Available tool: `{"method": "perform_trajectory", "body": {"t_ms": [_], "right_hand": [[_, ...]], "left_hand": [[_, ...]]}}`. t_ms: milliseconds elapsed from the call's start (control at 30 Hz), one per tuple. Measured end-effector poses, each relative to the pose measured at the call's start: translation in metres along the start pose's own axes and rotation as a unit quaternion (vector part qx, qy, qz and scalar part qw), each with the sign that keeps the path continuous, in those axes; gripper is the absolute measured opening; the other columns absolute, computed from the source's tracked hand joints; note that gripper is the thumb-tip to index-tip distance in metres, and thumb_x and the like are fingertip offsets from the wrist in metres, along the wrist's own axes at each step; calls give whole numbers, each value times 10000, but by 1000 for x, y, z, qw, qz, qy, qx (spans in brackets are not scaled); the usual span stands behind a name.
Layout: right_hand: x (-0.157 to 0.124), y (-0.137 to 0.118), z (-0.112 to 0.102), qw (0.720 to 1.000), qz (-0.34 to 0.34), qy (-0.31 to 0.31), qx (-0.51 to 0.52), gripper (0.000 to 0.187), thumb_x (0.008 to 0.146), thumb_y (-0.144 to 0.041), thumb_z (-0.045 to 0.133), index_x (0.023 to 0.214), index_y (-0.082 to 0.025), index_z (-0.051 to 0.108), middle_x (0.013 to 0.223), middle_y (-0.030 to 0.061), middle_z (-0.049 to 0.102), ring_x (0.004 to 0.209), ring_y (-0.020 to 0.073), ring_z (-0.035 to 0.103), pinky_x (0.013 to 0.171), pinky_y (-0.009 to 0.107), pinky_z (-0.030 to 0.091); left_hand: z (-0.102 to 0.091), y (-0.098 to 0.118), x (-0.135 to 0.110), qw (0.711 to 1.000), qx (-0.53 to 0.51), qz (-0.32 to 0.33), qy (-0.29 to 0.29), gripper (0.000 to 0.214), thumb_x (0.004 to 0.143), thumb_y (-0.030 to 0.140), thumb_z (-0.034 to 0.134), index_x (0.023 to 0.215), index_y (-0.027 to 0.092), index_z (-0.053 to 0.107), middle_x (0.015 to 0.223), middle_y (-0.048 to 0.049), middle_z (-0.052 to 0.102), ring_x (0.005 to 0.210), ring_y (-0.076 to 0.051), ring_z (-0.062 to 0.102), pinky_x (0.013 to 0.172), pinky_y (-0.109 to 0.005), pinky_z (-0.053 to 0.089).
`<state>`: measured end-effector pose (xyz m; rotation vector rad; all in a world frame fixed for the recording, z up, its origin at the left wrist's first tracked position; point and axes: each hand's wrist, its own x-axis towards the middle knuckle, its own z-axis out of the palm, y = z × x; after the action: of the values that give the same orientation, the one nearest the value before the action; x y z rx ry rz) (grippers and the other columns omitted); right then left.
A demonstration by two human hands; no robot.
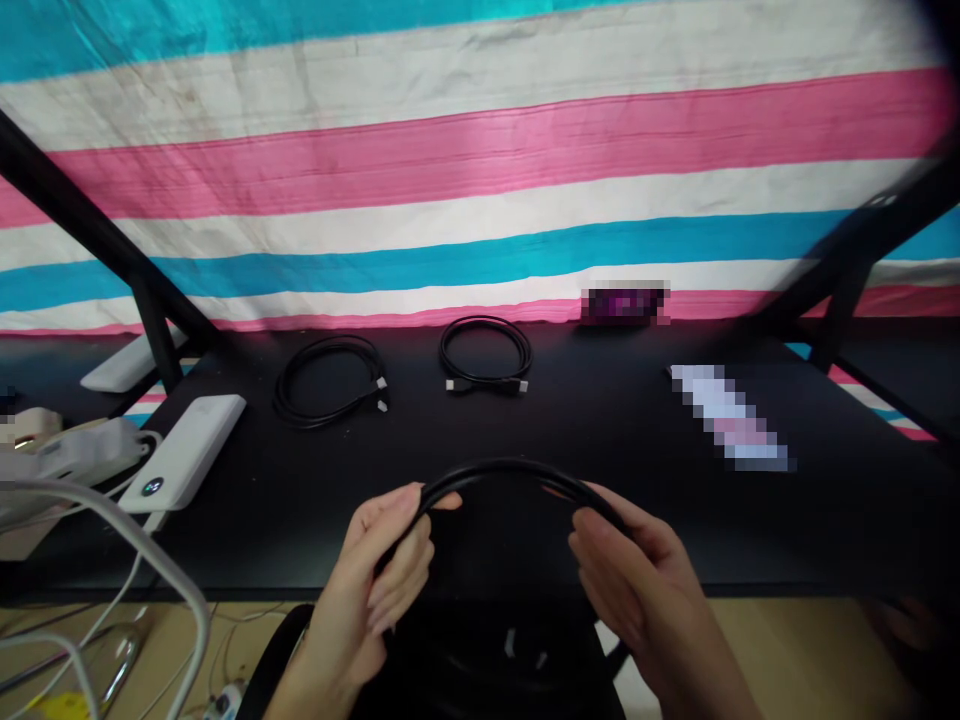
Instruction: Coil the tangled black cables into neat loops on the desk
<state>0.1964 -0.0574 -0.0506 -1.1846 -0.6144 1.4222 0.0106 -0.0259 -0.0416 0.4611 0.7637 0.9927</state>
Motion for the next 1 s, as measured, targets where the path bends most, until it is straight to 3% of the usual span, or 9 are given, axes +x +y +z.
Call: {"method": "perform_trajectory", "body": {"t_ms": [100,233,367,500,600,700,800,900,1000], "right_hand": [[2,4,5,995,32,-46,82,240,731,-433,721,730,-193,711,338,-131,181,276,6,98,246,117,135],[2,9,14,966,70,-114,223,479,757,-376,695,419,-191,410,322,-127,159,252,1,62,223,126,94],[3,9,20,933,75,-150,319,649,805,-282,625,399,-212,124,322,-106,131,267,4,61,246,155,59],[2,11,23,912,44,-145,382,629,818,-215,577,418,-212,92,333,-105,111,268,8,46,250,167,44],[2,14,24,904,27,-136,404,609,825,-196,548,421,-211,92,334,-103,103,264,12,42,246,165,38],[3,14,23,901,13,-130,413,600,826,-188,531,417,-210,92,332,-101,94,265,15,40,252,166,39],[4,12,19,899,-3,-126,420,591,831,-178,507,408,-206,95,327,-98,91,262,15,37,253,161,47],[6,11,13,899,-17,-109,424,571,834,-176,490,377,-200,149,318,-98,83,256,19,26,250,156,77],[7,9,6,906,-34,-77,415,523,825,-180,501,326,-194,345,314,-101,86,258,24,27,259,148,159]], "left_hand": [[-4,1,1,996,-86,19,25,228,776,349,687,810,136,762,357,123,140,300,1,46,269,-85,185],[-3,0,4,985,-157,58,49,206,795,312,656,847,140,757,384,122,121,314,-13,13,258,-92,184],[4,-9,7,979,-180,59,79,220,776,337,676,867,148,740,388,124,123,324,-26,5,250,-119,135],[15,-29,5,977,-173,69,107,187,697,325,768,726,163,677,388,118,184,355,-36,43,281,-139,152],[23,-43,3,981,-153,76,91,242,727,324,746,640,169,582,395,109,193,374,-49,94,319,-151,187],[25,-52,4,992,-84,68,63,291,852,390,592,664,171,557,404,88,223,401,-69,218,405,-170,289],[19,-55,7,993,72,82,43,328,921,422,461,761,168,592,496,35,422,549,-98,424,614,-205,400],[7,-52,7,968,229,97,19,328,926,467,432,922,196,618,823,-22,602,809,-143,537,818,-256,401],[-4,-46,3,941,331,57,-48,372,917,498,416,1067,220,614,1096,-60,608,1035,-201,533,951,-319,367]]}}
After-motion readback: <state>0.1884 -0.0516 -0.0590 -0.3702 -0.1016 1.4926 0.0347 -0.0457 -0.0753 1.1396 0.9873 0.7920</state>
